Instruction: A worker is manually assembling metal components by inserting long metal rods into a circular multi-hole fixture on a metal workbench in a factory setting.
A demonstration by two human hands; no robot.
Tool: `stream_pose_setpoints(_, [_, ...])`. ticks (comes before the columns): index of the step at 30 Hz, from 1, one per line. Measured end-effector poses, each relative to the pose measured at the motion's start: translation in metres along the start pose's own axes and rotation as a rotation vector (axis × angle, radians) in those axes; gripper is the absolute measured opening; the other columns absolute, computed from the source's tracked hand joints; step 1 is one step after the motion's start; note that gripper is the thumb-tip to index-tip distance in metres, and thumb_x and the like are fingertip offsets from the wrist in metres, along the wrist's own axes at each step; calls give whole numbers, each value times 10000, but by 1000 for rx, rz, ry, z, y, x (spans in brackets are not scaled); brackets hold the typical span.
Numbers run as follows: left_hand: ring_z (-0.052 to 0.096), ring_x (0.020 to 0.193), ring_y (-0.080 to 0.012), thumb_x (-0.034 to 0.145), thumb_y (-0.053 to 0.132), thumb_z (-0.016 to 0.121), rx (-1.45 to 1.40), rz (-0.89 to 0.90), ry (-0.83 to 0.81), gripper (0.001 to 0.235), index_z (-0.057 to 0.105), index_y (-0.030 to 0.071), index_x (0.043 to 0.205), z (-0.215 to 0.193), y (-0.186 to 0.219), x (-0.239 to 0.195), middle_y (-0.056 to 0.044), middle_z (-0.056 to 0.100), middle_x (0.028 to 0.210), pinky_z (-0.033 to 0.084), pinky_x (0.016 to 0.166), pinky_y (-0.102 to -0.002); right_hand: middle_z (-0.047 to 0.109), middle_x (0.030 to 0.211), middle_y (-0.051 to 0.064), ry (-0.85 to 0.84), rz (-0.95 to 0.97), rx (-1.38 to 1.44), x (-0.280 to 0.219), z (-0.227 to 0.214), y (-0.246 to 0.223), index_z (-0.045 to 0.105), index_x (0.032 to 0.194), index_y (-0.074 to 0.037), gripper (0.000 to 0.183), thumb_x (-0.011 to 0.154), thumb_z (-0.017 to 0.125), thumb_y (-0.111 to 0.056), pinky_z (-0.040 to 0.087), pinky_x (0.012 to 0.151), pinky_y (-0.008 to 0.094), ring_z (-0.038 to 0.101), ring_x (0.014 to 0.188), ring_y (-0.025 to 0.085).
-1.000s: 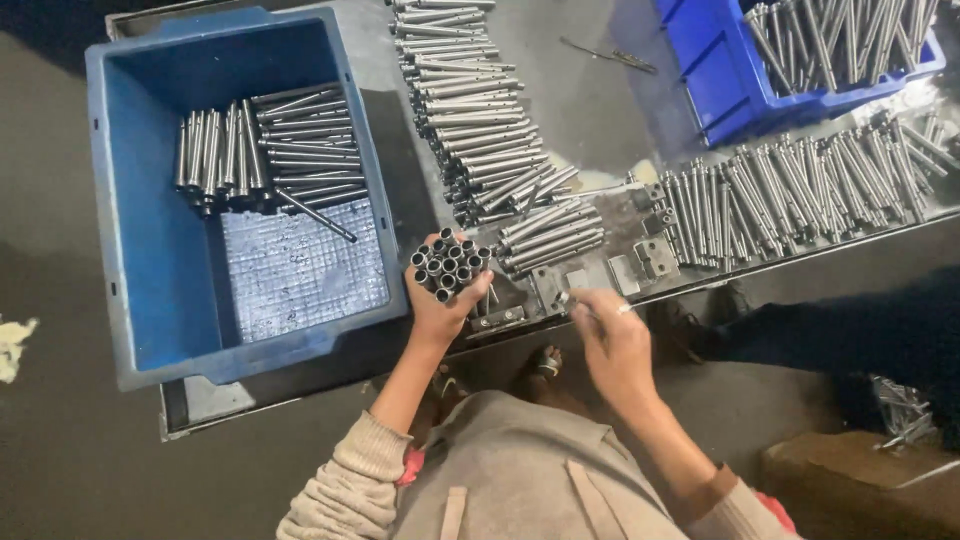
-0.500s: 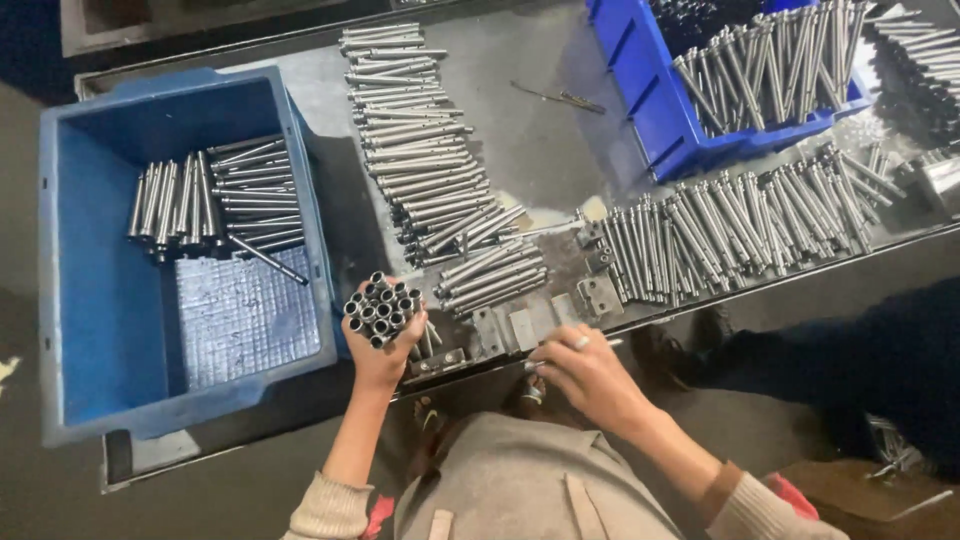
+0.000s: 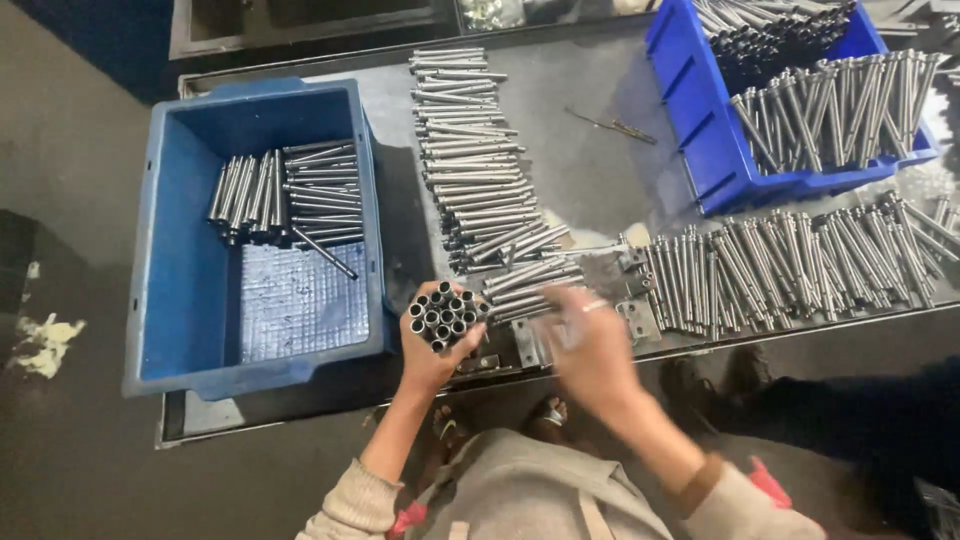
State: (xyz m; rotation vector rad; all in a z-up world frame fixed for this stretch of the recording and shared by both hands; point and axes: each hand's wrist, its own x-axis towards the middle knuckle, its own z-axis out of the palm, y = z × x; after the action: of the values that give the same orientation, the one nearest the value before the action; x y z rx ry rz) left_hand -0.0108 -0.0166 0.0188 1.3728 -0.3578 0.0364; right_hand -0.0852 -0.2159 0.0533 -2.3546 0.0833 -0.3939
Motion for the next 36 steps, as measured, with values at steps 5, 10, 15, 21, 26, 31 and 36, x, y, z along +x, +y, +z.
stream_pose_setpoints(5, [756,802,-195,662,60,887,-47,-35,18,416,659,29,1008,-13,-7,7,-150,780,826,599,753,-349,764,858,146,-57,141,331,0,59,-30,653,1076,-89,156,937,606,-32,592,731,416,772,841,326])
stream_pose_setpoints(10, [742,740,-178,693,62,871,-177,-40,48,380,650,31,1000,-18,-12,10,-156,767,789,599,677,-332,528,751,-29,0,376,798,-58,62,-71,473,983,-150,223,1093,306,-250,428,407,186,502,577,42])
stream_pose_setpoints(15, [725,888,-179,845,157,792,-173,3,-68,329,583,100,1092,-24,-14,11,-52,718,929,594,859,-349,196,634,-67,-317,963,1035,-92,93,-72,458,861,-112,412,1091,419,-451,100,357,225,134,466,37])
stream_pose_setpoints(21, [725,888,-170,848,144,795,-235,1,-88,327,599,113,1108,-26,-19,11,-52,718,935,607,863,-348,248,635,-37,-361,1115,1190,-88,90,-67,459,872,-121,395,1106,418,-437,76,350,217,143,444,49])
stream_pose_setpoints(26, [704,886,-174,869,114,777,-263,14,-113,324,579,111,1126,-30,-16,12,-64,700,948,595,846,-347,338,620,-40,-414,616,740,-91,72,-90,524,875,-105,389,1069,407,-422,249,474,274,276,511,96])
stream_pose_setpoints(31, [646,984,-170,867,176,765,-68,51,-140,349,562,137,1148,-21,5,13,-24,633,1064,553,924,-351,522,635,5,-246,512,292,-94,41,-39,646,1226,-161,259,1029,479,-176,412,601,286,435,592,131])
stream_pose_setpoints(36, [728,727,-178,620,57,858,36,48,-71,409,698,85,995,-7,2,8,-87,734,772,599,697,-328,713,889,126,19,133,-44,-63,10,1,733,1142,-125,206,999,600,-61,560,773,441,709,853,363])
